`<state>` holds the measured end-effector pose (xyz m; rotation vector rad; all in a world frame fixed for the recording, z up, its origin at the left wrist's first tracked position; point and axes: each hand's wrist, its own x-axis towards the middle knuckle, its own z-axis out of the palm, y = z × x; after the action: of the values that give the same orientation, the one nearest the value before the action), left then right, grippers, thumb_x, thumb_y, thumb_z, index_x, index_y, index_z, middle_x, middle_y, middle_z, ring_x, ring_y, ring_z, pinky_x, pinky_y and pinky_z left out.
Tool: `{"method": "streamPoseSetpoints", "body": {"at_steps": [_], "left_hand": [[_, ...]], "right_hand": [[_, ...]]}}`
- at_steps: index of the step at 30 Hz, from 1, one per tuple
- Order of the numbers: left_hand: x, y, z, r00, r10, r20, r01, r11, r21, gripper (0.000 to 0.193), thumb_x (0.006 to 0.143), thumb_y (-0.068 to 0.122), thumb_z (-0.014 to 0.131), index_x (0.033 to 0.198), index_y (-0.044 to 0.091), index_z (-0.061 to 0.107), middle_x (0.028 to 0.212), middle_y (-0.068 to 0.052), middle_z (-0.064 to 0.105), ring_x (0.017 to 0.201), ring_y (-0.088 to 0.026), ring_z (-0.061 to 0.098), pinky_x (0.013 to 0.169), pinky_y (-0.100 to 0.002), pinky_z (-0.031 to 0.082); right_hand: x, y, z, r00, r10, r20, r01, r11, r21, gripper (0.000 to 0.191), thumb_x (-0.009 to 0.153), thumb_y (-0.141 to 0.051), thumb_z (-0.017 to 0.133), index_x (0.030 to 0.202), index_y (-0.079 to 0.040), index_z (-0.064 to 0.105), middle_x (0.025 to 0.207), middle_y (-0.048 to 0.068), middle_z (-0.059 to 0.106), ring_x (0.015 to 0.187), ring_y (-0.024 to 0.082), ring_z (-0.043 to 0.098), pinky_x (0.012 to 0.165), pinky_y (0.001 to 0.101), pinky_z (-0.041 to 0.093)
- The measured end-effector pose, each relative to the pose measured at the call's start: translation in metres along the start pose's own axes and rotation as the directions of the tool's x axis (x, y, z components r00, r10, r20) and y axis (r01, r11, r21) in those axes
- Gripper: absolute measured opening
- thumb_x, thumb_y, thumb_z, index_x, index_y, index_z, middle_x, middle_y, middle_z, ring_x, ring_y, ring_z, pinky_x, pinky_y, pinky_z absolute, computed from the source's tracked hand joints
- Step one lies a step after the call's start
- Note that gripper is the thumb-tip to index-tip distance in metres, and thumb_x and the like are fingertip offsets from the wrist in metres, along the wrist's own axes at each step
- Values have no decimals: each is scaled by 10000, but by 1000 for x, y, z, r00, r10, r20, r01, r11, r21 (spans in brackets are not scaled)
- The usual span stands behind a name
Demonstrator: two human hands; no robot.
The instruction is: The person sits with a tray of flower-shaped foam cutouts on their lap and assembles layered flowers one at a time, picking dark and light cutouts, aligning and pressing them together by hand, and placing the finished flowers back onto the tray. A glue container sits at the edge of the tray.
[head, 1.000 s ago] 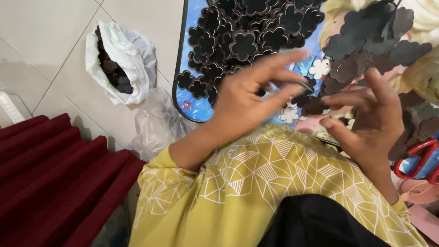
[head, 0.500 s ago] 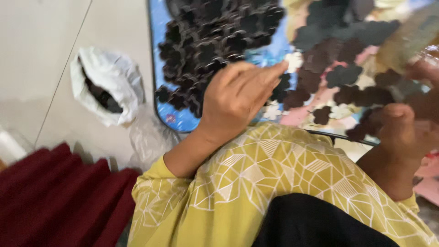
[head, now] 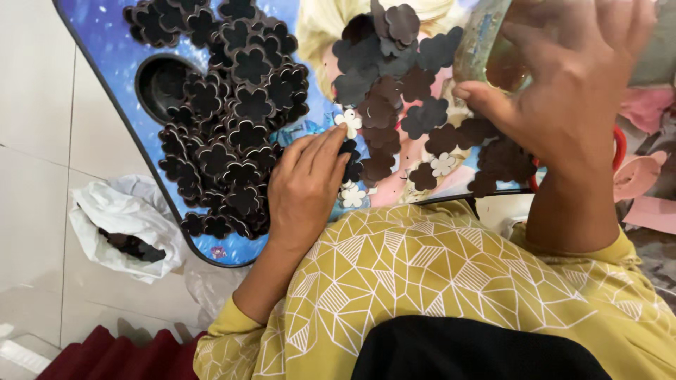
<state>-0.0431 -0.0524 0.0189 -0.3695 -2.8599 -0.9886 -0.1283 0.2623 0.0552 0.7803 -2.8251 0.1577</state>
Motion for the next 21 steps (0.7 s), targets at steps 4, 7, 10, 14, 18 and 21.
{"method": "streamPoseSetpoints", "body": {"at_steps": [4, 7, 10, 14, 18, 21], "left_hand": [[2, 2, -1, 1000, -12, -2, 12, 1000, 1, 404, 944, 112, 782, 1323, 51, 654, 1241, -71, 711, 1124, -263, 644, 946, -372, 552], [3, 3, -1, 1000, -21, -6, 21, 1000, -11, 399, 945, 112, 782, 1319, 52, 656, 1241, -70, 714, 1124, -257, 645, 946, -369, 555], [2, 4, -2, 1000, -30, 5, 30, 1000, -7, 395, 947, 113, 781, 1320, 53, 661, 1238, -64, 718, 1119, -252, 648, 930, -363, 556], [3, 4, -1, 999, -33, -6, 33, 999, 0, 390, 952, 119, 784, 1318, 58, 664, 1224, -64, 715, 1114, -254, 649, 928, -363, 557], [3, 5, -1, 999, -33, -8, 33, 999, -11, 389, 954, 112, 783, 1320, 56, 661, 1227, -66, 715, 1113, -256, 649, 938, -365, 556], [3, 3, -1, 999, -29, -14, 29, 999, -23, 394, 957, 108, 785, 1326, 55, 657, 1233, -69, 716, 1116, -260, 648, 946, -369, 553]], "right_hand": [[2, 3, 6, 1000, -12, 26, 13, 998, -54, 657, 1036, -649, 534, 1158, -32, 723, 1352, 103, 573, 1301, 307, 469, 1200, 467, 236], [1, 5, 6, 999, -16, 41, 18, 998, -52, 636, 1054, -644, 512, 1106, -39, 705, 1346, 107, 570, 1296, 313, 466, 1199, 471, 235], [-1, 7, 5, 999, -22, 42, 22, 1000, -1, 607, 1040, -611, 500, 1139, -48, 705, 1308, 110, 556, 1275, 315, 458, 1195, 481, 231], [-2, 7, 4, 997, 7, 82, -9, 1000, 14, 554, 1013, -602, 537, 1066, -76, 703, 1322, 92, 575, 1285, 313, 467, 1201, 474, 237], [-3, 7, -3, 1000, 10, 22, -10, 1000, 16, 580, 987, -597, 587, 1115, -49, 729, 1268, 98, 572, 1262, 312, 483, 1188, 459, 253], [-9, 0, -13, 995, 100, 9, -100, 985, 138, 588, 989, -611, 631, 1081, -38, 718, 1287, 119, 588, 1242, 311, 508, 1106, 433, 344]]}}
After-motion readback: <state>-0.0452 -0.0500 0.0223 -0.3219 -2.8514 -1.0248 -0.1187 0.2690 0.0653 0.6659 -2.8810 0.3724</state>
